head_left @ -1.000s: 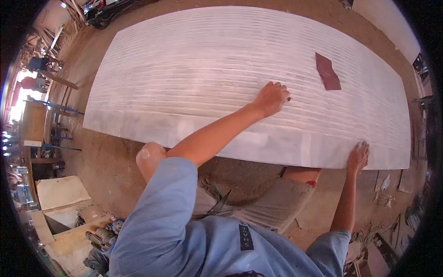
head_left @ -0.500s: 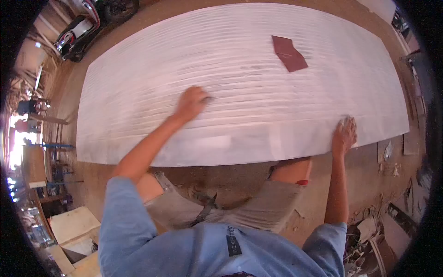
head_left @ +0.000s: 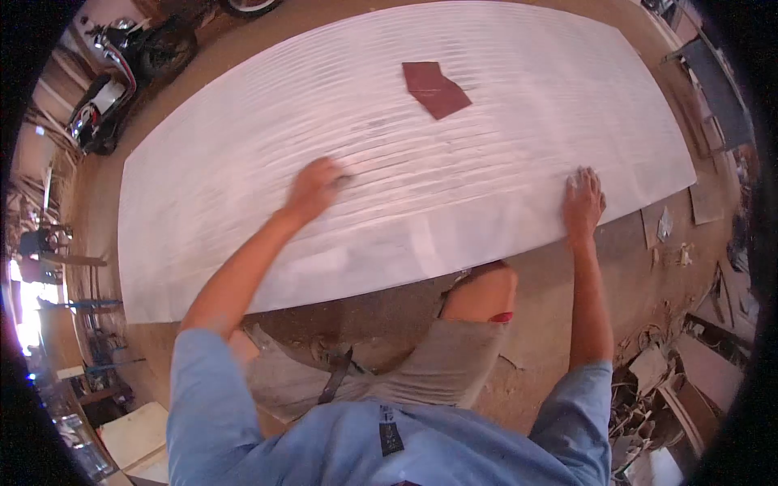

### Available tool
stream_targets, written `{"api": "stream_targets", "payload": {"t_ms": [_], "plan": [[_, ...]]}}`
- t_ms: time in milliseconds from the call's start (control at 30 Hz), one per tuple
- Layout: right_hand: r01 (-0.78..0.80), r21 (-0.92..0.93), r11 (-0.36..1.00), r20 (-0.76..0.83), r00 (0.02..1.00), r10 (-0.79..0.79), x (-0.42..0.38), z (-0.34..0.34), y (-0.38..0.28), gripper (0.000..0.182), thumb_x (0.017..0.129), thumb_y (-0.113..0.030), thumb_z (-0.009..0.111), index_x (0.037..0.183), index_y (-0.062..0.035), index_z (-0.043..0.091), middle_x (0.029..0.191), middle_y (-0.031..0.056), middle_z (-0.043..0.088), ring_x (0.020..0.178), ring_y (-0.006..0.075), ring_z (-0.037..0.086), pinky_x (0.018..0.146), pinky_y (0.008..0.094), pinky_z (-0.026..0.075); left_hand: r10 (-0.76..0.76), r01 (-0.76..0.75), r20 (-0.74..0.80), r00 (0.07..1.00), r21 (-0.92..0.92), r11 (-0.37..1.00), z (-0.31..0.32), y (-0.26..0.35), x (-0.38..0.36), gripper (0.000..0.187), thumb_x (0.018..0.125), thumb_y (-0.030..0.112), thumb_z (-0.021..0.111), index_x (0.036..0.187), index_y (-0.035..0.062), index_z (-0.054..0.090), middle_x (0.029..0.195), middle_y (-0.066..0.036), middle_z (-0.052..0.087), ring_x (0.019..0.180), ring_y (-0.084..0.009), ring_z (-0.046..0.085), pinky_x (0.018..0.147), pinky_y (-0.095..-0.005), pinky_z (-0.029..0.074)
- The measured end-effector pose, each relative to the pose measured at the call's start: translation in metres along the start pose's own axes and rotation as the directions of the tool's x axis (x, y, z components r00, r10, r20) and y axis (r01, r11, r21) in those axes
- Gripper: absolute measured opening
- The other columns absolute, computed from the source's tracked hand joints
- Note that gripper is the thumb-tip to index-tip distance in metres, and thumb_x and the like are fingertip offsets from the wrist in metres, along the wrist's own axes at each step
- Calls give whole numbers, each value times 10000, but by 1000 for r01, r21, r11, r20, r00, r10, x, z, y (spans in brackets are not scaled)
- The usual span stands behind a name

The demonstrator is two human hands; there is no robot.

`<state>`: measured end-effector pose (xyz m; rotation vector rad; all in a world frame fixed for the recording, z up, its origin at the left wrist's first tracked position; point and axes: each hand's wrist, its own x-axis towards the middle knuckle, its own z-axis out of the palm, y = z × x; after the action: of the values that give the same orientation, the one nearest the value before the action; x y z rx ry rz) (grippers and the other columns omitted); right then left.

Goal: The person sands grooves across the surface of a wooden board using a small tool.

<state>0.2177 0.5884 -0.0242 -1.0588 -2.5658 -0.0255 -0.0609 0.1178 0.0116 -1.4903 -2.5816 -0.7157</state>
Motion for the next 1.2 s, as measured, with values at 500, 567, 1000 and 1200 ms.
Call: {"api": "stream_targets", "payload": {"t_ms": [500, 567, 1000, 1200], "plan": [[-16, 22, 1000, -63, 998, 17, 12, -3, 6, 469, 965, -349, 517, 1364, -104, 508, 1439, 125, 478, 1369, 300, 392, 1120, 524, 263, 114, -134, -110, 987, -191, 972, 204, 226, 283, 219, 885, 229, 582, 847, 27, 658, 908, -181, 646, 927, -380, 614, 800, -476, 503], [-6, 30, 1000, -72, 997, 8, 12, -4, 7, 468, 965, -350, 517, 1363, -104, 509, 1442, 126, 476, 1372, 298, 389, 1126, 522, 258, 93, -96, -28, 995, -147, 985, 209, 213, 283, 247, 891, 268, 579, 865, 34, 655, 911, -185, 638, 919, -380, 612, 790, -483, 496], [-31, 46, 998, -36, 999, 33, 13, -7, 4, 489, 948, -339, 528, 1370, -93, 509, 1449, 155, 456, 1388, 319, 361, 1142, 541, 224, 164, -164, -14, 986, -154, 974, 111, 123, 168, 86, 802, 88, 713, 878, 54, 689, 831, -115, 642, 795, -298, 612, 713, -404, 494], [-46, 149, 988, -17, 999, 49, 13, -15, 9, 497, 916, -311, 572, 1349, -71, 525, 1447, 164, 455, 1387, 318, 363, 1145, 539, 212, 129, -128, -9, 992, -177, 976, 257, 289, 371, 230, 816, 270, 610, 861, 57, 686, 905, -165, 660, 899, -370, 635, 766, -488, 505]]}}
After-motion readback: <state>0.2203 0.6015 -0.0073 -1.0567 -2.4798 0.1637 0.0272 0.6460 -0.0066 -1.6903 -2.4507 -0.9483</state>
